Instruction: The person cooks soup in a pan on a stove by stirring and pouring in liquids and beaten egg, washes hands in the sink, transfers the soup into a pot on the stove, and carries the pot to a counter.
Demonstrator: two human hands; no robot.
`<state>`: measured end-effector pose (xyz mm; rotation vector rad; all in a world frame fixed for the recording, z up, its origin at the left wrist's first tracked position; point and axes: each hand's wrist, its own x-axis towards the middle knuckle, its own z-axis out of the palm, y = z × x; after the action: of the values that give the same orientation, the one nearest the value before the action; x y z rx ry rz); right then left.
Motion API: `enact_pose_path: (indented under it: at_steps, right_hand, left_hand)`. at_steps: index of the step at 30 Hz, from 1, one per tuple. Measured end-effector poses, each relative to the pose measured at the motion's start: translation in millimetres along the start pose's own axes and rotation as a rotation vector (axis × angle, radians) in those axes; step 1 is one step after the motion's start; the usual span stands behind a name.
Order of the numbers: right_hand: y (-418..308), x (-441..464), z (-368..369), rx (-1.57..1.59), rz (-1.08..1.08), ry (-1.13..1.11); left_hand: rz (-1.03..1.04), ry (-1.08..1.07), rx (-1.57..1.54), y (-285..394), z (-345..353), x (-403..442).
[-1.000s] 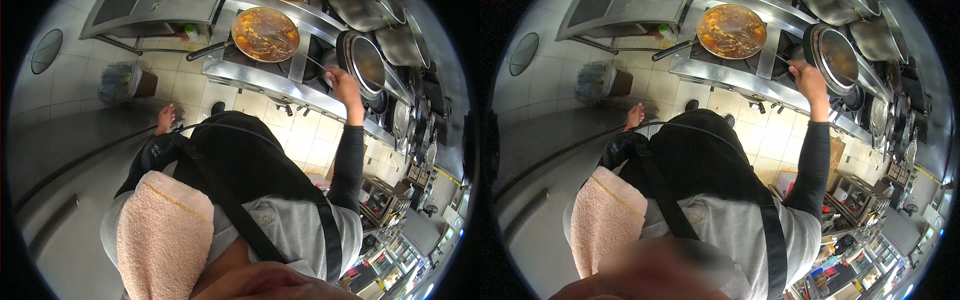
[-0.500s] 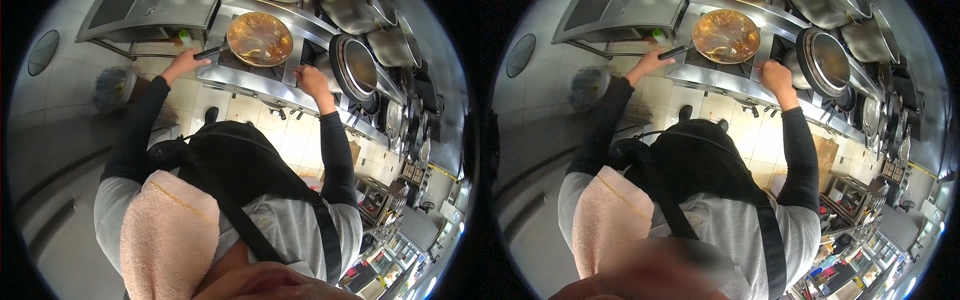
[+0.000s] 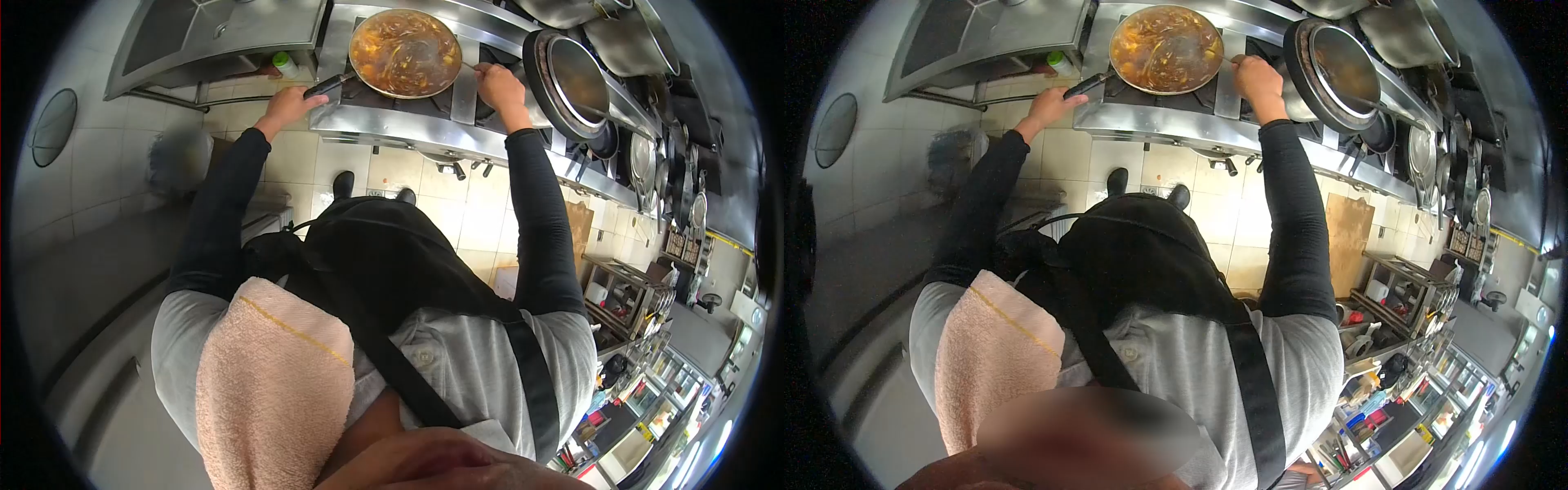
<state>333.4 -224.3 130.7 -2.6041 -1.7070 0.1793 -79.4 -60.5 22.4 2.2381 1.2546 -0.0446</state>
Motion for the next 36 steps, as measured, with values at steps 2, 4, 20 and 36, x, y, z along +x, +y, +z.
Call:
enact_pose_path:
  at_steps: [2, 4, 20, 36]
  right_hand:
    - [12.4, -3.2, -5.9, 0.022, 0.051, -0.061]
    - [30.9, -7.4, -1.4, 0.004, 0.074, -0.084]
    - [-5.6, -33.9, 74.6, 1.17, 0.229, -0.587]
    - [12.8, -43.2, 36.8, 0.18, -0.238, -0.31]
  left_hand:
    - [0.005, -0.007, 0.002, 2.5, -3.4, -1.4]
    - [0.014, -0.003, 0.003, 2.8, -4.3, 0.1]
    - [-0.021, -0.017, 0.006, -4.8, 4.6, 5.6]
    - [0.054, 0.045, -0.307, -10.6, -12.2, -12.8]
